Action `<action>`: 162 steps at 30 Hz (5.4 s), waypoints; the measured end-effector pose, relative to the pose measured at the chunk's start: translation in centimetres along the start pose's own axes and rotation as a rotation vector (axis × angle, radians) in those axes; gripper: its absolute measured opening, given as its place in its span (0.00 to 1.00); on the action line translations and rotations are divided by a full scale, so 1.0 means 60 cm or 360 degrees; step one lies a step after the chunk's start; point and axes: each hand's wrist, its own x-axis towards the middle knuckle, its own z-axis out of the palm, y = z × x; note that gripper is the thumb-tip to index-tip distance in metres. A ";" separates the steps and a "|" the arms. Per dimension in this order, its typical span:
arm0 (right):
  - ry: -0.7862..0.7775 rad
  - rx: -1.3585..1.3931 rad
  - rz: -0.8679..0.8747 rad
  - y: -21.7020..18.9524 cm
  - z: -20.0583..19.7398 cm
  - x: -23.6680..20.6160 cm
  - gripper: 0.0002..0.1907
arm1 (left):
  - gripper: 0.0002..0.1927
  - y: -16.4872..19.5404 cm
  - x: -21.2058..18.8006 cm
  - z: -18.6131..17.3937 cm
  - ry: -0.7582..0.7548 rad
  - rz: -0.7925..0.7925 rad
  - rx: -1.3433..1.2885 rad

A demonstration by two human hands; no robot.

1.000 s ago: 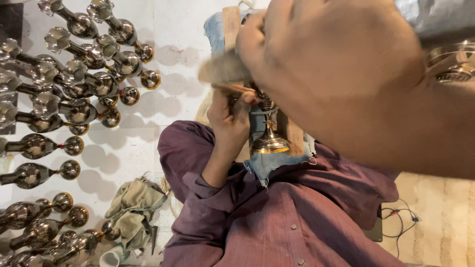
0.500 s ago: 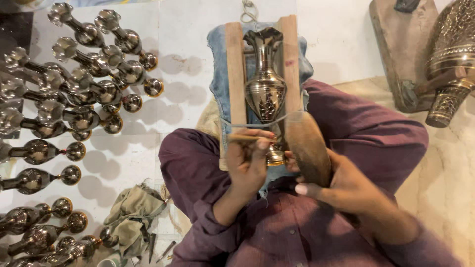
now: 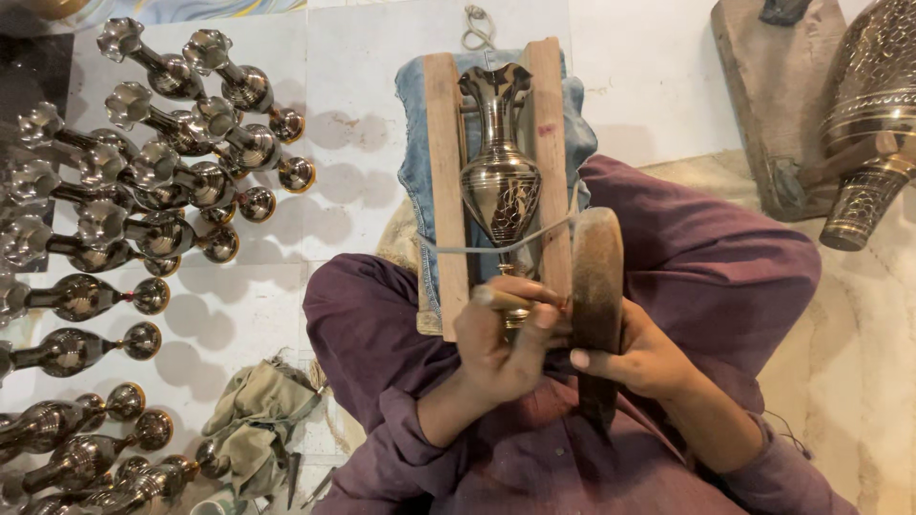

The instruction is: The person uses a hammer and a small metal punch to engrave a decorative pattern onto a silver-colored metal vase. The vase is held steady between two wooden blocks on the lap while the person repeatedly strikes the punch to create the design.

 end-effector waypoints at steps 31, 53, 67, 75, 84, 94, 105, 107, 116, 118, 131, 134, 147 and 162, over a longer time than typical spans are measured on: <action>0.0710 -0.2494 -0.0245 -0.271 -0.017 0.021 0.42 | 0.21 -0.003 0.312 -0.094 -0.1199 0.0424 0.0943; 0.0639 -0.3273 -0.0892 -0.389 0.054 0.066 0.39 | 0.12 -0.009 0.290 -0.103 -0.1058 0.0304 0.0953; -0.0177 -0.3152 0.0121 -0.446 0.109 0.223 0.19 | 0.09 -0.018 0.200 -0.077 -0.0140 -0.0082 0.0666; 0.0070 -0.2516 -0.0285 -0.447 0.182 0.210 0.14 | 0.08 -0.037 0.171 -0.064 0.0108 -0.0122 0.0489; -0.0202 -0.3910 -0.1131 -0.469 0.258 0.212 0.17 | 0.10 -0.057 0.150 -0.049 0.0316 -0.0124 0.0293; -0.0579 -0.3999 -0.1540 -0.458 0.271 0.187 0.33 | 0.23 -0.096 0.111 -0.047 0.0523 0.0053 0.0484; -0.0499 -0.4318 -0.1182 -0.462 0.252 0.183 0.33 | 0.10 -0.085 0.130 -0.040 0.0469 -0.0058 0.0336; -0.0360 -0.4262 -0.1228 -0.458 0.231 0.184 0.28 | 0.09 -0.070 0.143 -0.043 0.0390 0.0001 0.0479; -0.0276 -0.4120 -0.1384 -0.465 0.211 0.184 0.23 | 0.09 -0.046 0.158 -0.039 0.0329 0.0031 0.0632; -0.0265 -0.4068 -0.1364 -0.461 0.205 0.185 0.22 | 0.09 -0.049 0.156 -0.039 0.0316 0.0056 0.0651; -0.0385 -0.4370 -0.1534 -0.488 0.279 0.159 0.33 | 0.09 -0.072 0.125 -0.032 0.0445 0.0041 0.0669; -0.0349 -0.4631 -0.1565 -0.479 0.272 0.148 0.31 | 0.09 -0.089 0.118 -0.036 0.0477 0.0142 0.0900; -0.0099 -0.4128 -0.1291 -0.445 0.197 0.098 0.28 | 0.17 -0.093 0.137 -0.069 0.0414 0.0349 0.0923; -0.0012 -0.1734 -0.0109 -0.110 0.106 -0.008 0.35 | 0.07 -0.130 0.380 -0.144 -0.0727 0.0216 0.1256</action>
